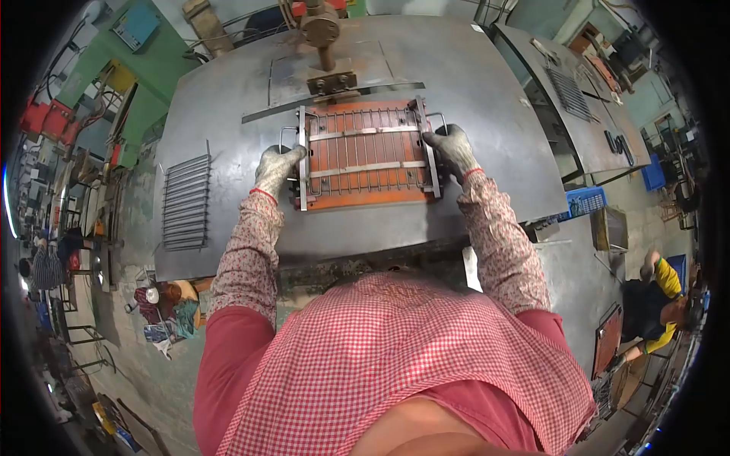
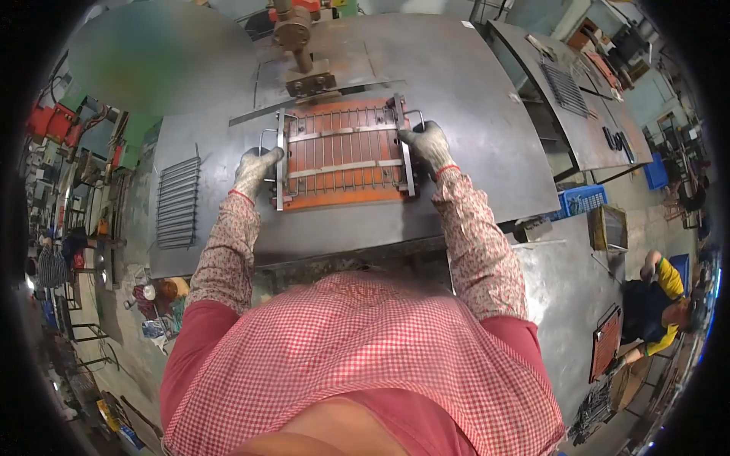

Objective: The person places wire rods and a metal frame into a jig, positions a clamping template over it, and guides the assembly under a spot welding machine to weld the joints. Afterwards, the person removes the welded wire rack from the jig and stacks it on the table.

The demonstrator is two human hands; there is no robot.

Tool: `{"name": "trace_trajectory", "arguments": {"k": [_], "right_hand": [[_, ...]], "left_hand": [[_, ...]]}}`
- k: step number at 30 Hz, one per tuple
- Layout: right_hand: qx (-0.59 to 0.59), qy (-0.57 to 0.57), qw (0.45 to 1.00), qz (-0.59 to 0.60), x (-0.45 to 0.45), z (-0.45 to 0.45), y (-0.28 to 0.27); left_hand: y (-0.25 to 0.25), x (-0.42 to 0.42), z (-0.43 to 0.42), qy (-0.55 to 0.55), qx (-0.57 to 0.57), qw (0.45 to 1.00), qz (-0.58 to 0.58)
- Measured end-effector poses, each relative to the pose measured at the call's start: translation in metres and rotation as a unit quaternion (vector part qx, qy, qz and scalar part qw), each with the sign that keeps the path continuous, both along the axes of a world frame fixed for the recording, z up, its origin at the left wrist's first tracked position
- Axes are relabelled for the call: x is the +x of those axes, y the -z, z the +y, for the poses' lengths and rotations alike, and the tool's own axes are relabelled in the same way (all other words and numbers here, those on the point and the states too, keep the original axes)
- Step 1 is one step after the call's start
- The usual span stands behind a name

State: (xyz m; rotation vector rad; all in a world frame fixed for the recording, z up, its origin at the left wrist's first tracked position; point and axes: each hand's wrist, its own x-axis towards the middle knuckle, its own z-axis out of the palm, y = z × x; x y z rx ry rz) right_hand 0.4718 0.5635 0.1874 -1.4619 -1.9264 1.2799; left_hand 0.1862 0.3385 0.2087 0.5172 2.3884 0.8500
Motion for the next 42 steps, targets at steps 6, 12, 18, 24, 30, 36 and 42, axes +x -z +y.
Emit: {"name": "trace_trajectory", "arguments": {"k": [6,12,18,24,30,36,42], "right_hand": [[-0.018,-0.03,0.999,-0.033,-0.053,0.039,-0.006],[-0.039,-0.04,0.998,-0.023,-0.065,0.069,0.002],[-0.079,-0.031,0.996,-0.031,-0.049,0.078,-0.009],[-0.07,-0.026,0.997,-0.023,-0.052,0.084,0.004],[-0.045,-0.029,0.998,-0.032,-0.053,0.087,0.008],[-0.056,-0.019,0.998,-0.016,-0.055,0.078,-0.001],[-0.015,-0.026,0.998,-0.054,-0.061,0.083,0.016]], "left_hand": [[0.009,-0.044,0.021,0.006,0.054,0.999,0.0],[0.02,-0.062,0.041,0.014,0.022,1.0,-0.005],[0.003,-0.043,0.055,0.045,-0.022,0.999,0.012],[-0.006,-0.033,0.054,0.016,-0.009,1.0,0.002],[0.015,-0.044,0.054,0.028,-0.005,0.999,0.014],[0.008,-0.042,0.052,0.025,0.003,0.999,-0.029],[0.006,-0.051,0.045,0.042,0.014,0.999,0.016]]}}
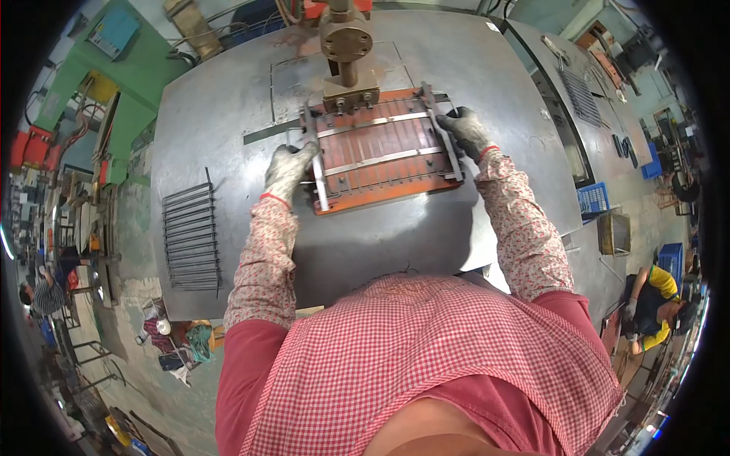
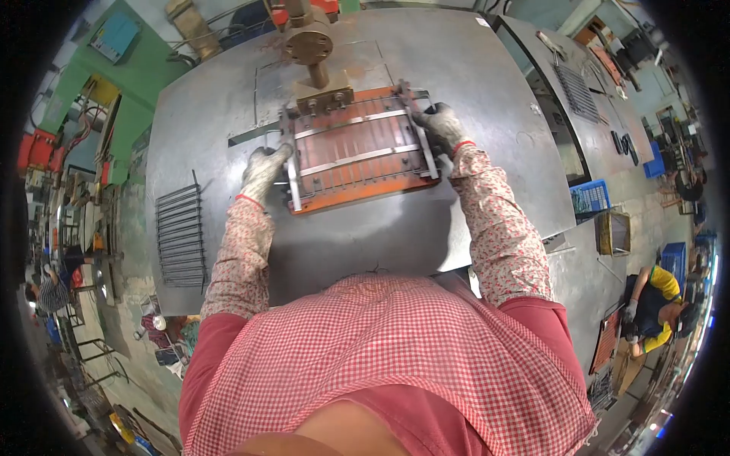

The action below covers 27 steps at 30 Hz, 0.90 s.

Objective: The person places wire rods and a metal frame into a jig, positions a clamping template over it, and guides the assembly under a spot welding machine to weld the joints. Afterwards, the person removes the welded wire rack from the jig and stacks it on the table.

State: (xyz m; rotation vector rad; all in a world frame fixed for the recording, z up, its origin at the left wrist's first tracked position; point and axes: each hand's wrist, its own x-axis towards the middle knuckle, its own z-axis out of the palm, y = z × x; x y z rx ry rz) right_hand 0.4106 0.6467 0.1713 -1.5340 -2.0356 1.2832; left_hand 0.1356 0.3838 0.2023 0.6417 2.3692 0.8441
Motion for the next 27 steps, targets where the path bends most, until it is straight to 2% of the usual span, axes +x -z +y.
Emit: {"name": "trace_trajectory", "arguments": {"k": [3,4,6,10,14,16,17,18,19,20,22,23,24,25,26,27], "right_hand": [[0.016,-0.014,1.0,-0.017,-0.034,-0.018,0.013],[0.034,-0.019,0.998,-0.039,-0.048,-0.032,0.007],[0.036,-0.038,0.996,-0.069,-0.068,-0.048,0.006],[0.004,-0.049,0.998,-0.048,-0.064,-0.052,-0.005],[0.001,-0.051,0.998,-0.038,-0.062,-0.053,-0.007],[-0.008,-0.057,0.998,-0.029,-0.061,-0.05,-0.003],[0.002,-0.055,0.998,-0.019,-0.06,-0.053,-0.003],[0.01,-0.051,0.999,-0.007,-0.059,-0.054,-0.002],[0.018,-0.038,0.999,0.009,-0.058,-0.054,-0.001],[0.016,-0.034,0.999,0.012,-0.061,-0.051,-0.002],[0.022,-0.07,0.997,-0.011,-0.067,-0.04,-0.012],[0.008,-0.089,0.996,-0.028,-0.074,-0.036,-0.024],[0.065,-0.08,0.993,-0.052,-0.086,-0.027,-0.016],[0.114,-0.094,0.987,-0.055,-0.095,-0.021,-0.014],[0.161,-0.107,0.979,-0.058,-0.102,-0.021,-0.018],[0.162,-0.112,0.979,-0.058,-0.105,-0.023,-0.02]], "left_hand": [[0.002,-0.029,-0.025,-0.017,-0.011,1.0,0.0],[0.025,-0.053,-0.037,-0.027,0.013,0.999,-0.012],[0.012,-0.062,-0.056,-0.032,0.035,0.999,-0.013],[0.026,-0.071,-0.054,-0.043,0.019,0.999,0.019],[0.032,-0.072,-0.053,-0.072,0.04,0.996,-0.045],[0.034,-0.071,-0.054,-0.101,0.104,0.983,-0.111],[0.03,-0.065,-0.055,-0.106,0.114,0.982,-0.109],[0.029,-0.064,-0.058,-0.11,0.14,0.973,-0.146],[0.034,-0.07,-0.064,-0.145,0.218,0.924,-0.278],[0.026,-0.064,-0.067,-0.177,0.289,0.85,-0.405],[0.023,-0.044,-0.063,-0.185,0.307,0.837,-0.413],[0.026,-0.037,-0.054,-0.249,0.344,0.817,-0.39],[0.029,-0.035,-0.05,-0.311,0.383,0.79,-0.363],[0.069,-0.066,-0.064,-0.229,0.401,0.796,-0.391],[0.057,-0.057,-0.059,-0.23,0.404,0.796,-0.388],[0.049,-0.041,-0.053,-0.277,0.403,0.772,-0.406]]}}
